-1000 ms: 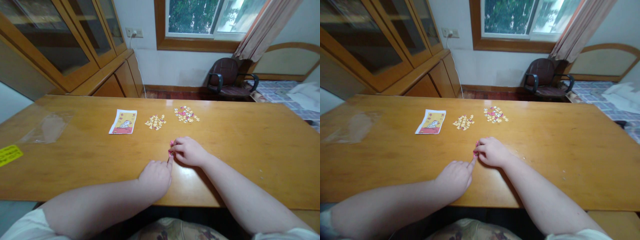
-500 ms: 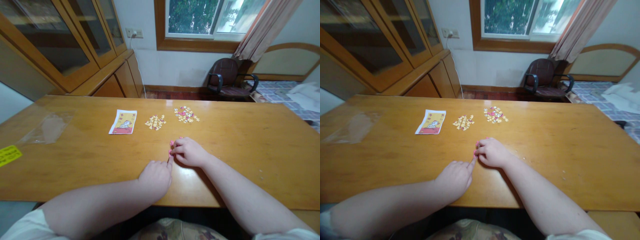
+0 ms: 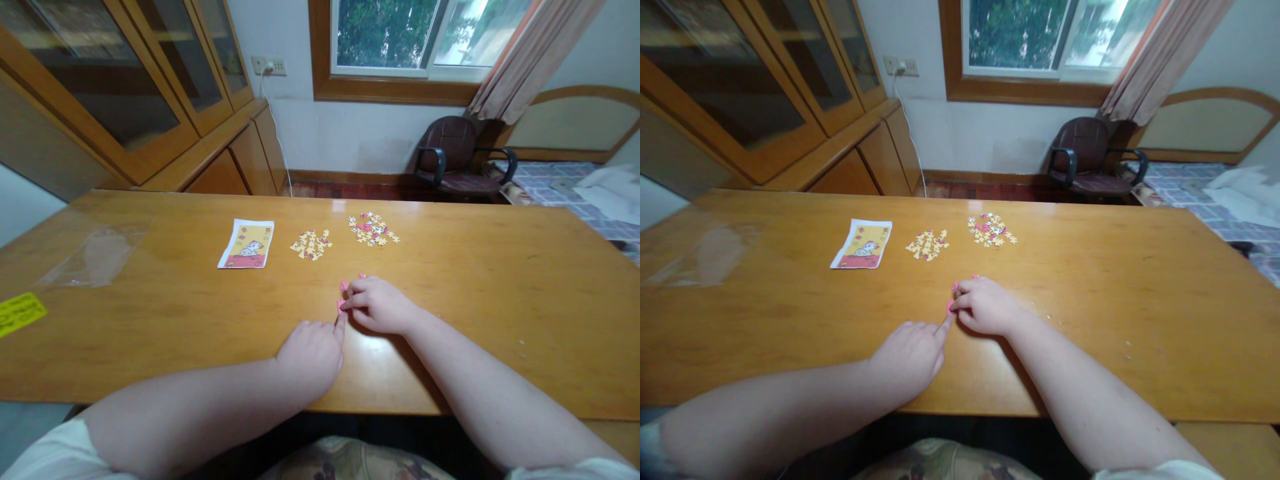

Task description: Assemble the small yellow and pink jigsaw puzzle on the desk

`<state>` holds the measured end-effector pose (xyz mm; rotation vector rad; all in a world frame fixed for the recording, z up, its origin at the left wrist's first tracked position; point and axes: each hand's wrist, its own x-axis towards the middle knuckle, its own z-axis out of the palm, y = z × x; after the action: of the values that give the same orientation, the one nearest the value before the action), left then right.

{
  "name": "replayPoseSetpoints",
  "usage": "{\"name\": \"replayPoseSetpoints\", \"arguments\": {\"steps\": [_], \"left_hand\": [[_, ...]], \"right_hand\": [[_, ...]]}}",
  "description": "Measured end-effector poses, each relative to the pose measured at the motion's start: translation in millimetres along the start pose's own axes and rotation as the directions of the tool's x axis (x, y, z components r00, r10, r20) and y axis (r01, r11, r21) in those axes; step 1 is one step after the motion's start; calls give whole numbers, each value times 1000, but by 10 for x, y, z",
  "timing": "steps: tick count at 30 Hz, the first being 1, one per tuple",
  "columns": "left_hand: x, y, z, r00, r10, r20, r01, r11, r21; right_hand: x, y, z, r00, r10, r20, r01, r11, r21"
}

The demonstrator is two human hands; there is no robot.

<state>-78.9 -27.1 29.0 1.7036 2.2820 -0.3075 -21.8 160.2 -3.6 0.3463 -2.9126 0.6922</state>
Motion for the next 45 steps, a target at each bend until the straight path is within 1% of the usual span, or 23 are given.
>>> {"name": "replayPoseSetpoints", "arguments": {"steps": [8,13,16,18,22,27,29,31,33,35,39,42,45], "left_hand": [[30,-44,6,998,16,-61,-18,999,-27],[80,-104,-5,988,12,-153,-22,998,-60],[106,-144,13,976,31,-215,-51,995,-85],[119,-164,27,972,47,-229,-73,991,-108],[137,-181,43,974,35,-223,-70,986,-150],[137,-196,54,973,19,-228,-55,987,-154],[129,-199,57,972,14,-234,-50,988,-149],[117,-199,56,971,7,-238,-43,988,-146],[107,-195,50,971,-1,-239,-34,990,-139],[100,-192,40,970,-5,-242,-27,992,-125],[97,-191,15,969,0,-246,-25,995,-97],[91,-189,2,976,4,-216,-22,997,-78],[81,-181,-2,983,7,-182,-19,998,-62]], "right_hand": [[-1,-26,3,999,37,28,-38,999,37],[6,-20,-35,999,52,-11,-51,996,79],[-22,25,-149,984,153,-91,-145,985,94],[-57,66,-246,970,218,-113,-208,974,91],[-129,135,-410,961,276,-25,-274,960,58],[-156,134,-499,916,386,112,-387,922,-10],[-157,106,-500,902,383,200,-395,918,25],[-158,75,-485,895,340,288,-380,920,96],[-159,51,-460,892,295,343,-361,921,148],[-159,38,-433,888,279,366,-353,923,153],[-150,30,-382,886,305,350,-356,930,90],[-142,35,-346,894,312,323,-346,937,54],[-137,50,-318,909,288,301,-317,947,52]]}}
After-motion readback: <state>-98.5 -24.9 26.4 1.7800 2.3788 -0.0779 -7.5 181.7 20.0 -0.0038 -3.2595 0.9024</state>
